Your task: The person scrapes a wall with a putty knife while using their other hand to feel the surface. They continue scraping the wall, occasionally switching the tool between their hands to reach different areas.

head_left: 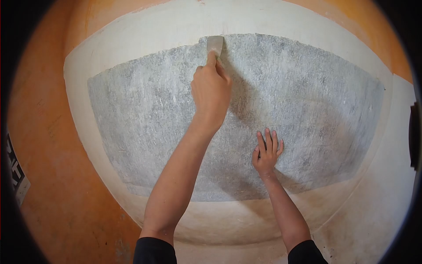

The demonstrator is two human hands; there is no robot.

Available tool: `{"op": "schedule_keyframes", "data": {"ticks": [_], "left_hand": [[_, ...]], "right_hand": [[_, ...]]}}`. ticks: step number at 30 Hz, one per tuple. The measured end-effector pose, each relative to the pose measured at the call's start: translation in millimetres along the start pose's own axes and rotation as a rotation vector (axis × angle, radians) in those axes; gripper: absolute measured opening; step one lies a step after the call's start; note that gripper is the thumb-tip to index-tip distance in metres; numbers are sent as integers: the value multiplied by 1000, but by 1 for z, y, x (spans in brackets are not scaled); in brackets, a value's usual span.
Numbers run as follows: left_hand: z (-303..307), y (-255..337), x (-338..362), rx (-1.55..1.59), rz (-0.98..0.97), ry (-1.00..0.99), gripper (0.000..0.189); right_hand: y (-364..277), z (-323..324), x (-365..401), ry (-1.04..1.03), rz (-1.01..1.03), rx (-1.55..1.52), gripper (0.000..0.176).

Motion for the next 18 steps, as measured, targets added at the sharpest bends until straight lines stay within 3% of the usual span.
{"op": "schedule_keyframes", "data": {"ticks": [9, 12, 18], "left_hand": [[7, -13, -6, 11, 39, 29, 32], [8, -23, -5, -25, -68, 93, 32], [30, -26, -8, 5, 47, -1, 30]], "right_hand": [[1, 0, 0, 0, 7, 11, 49], [-1, 0, 1, -16, 2, 13, 49], [-1, 0, 0, 0, 4, 9, 49]]}}
Point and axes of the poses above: each hand's wrist, its own x-axis away from the middle knuckle, its own z-axis out of the back of the hand, y = z × x, the point moved 4 cm from there along -x, towards the middle knuckle, and after that the axes turned 1 degree about y, right-handed, at the moved point
